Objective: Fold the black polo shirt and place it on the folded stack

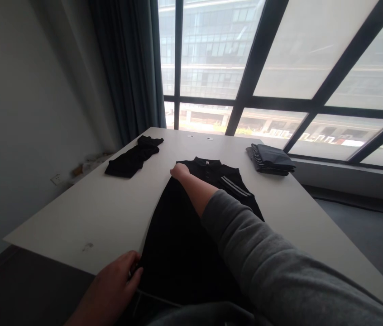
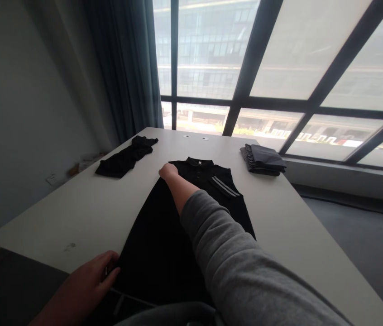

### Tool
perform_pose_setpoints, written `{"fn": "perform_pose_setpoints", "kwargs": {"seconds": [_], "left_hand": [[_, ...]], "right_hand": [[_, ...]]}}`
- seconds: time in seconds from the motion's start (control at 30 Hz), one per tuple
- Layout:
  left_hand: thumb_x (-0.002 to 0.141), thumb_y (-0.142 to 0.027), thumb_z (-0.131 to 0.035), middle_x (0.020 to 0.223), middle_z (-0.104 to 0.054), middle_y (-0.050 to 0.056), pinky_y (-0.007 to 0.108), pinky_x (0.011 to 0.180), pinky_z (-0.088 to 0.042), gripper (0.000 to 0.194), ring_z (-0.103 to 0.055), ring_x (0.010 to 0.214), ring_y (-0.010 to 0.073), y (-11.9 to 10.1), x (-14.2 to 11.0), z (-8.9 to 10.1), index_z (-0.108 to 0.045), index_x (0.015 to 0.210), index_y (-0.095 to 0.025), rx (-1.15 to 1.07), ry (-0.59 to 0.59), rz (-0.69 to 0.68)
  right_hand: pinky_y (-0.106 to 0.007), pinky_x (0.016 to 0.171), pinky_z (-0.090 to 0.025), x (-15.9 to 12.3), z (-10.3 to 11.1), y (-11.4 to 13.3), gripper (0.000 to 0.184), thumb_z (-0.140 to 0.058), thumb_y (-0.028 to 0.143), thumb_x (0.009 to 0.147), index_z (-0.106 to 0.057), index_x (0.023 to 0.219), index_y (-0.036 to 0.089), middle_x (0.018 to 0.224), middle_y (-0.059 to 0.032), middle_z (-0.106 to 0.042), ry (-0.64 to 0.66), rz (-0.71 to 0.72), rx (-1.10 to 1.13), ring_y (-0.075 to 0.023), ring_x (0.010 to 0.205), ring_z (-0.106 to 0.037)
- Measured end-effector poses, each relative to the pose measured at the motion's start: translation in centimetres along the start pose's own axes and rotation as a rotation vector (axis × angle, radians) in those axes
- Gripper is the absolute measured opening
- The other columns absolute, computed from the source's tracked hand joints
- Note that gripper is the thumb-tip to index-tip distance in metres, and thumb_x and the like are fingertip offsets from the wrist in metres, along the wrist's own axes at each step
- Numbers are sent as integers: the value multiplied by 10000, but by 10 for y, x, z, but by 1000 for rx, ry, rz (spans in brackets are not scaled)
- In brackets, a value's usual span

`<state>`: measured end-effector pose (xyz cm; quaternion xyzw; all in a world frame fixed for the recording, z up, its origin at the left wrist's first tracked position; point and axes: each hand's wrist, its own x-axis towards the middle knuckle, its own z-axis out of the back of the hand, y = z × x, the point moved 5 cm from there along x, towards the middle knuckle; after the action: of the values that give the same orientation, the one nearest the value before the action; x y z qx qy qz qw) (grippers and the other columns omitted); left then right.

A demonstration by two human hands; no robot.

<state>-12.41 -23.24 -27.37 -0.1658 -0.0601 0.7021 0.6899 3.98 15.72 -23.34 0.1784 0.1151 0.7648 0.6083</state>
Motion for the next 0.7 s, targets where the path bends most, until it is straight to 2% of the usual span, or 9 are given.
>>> {"fn": "perform_pose_setpoints", "kwargs": {"seconds": [0.17, 0.3, 0.43, 0.53, 0.6, 0.7], "left_hand": [[979, -213, -455, 1036, -701, 59, 331, 885, -459, 226, -669, 944, 213, -47, -11, 10, -661, 1070, -228, 88, -90, -206], [946, -176, -493, 1078, -710, 52, 337, 921, -478, 270, -676, 998, 220, -83, -15, -5, -677, 1130, -249, 145, -78, -407], [901, -194, -605, 1091, -728, 49, 345, 932, -502, 261, -686, 1037, 240, -110, -11, -30, -708, 1134, -249, 226, 7, -558], [954, -314, -629, 1043, -738, 39, 352, 931, -529, 227, -697, 1011, 235, -119, 2, -45, -749, 1140, -262, 216, 46, -648], [1002, -302, -569, 1114, -737, 53, 374, 975, -540, 265, -696, 1061, 232, -118, 16, -52, -755, 1186, -257, 211, -21, -666], [981, -258, -600, 1441, -640, 99, 467, 1137, -489, 430, -596, 1342, 286, -106, 38, -65, -657, 1406, -237, 251, -165, -705]], "right_hand": [[-286, 929, -534, -27, 46, -54, 411, -574, 352, 988, -747, 1247, 83, 1214, -199, -729, -107, -74, 40, -278, 1125, -697], [-281, 963, -505, -59, 61, -107, 373, -542, 322, 999, -780, 1206, 125, 1208, -160, -742, -125, -128, 30, -265, 1137, -689], [-297, 967, -498, -90, 46, -147, 327, -582, 280, 973, -797, 1184, 152, 1194, -144, -745, -83, -172, 3, -265, 1100, -688], [-323, 1045, -468, -104, 30, -155, 353, -633, 302, 946, -780, 1249, 196, 1324, -140, -682, -71, -153, -28, -283, 1196, -634], [-358, 1090, -446, -107, 22, -153, 413, -628, 355, 956, -737, 1337, 238, 1433, -140, -600, -79, -131, -50, -312, 1294, -565], [-439, 1097, -445, -104, 16, -144, 494, -567, 427, 993, -641, 1453, 264, 1521, -159, -496, -91, -114, -80, -356, 1378, -470]]}}
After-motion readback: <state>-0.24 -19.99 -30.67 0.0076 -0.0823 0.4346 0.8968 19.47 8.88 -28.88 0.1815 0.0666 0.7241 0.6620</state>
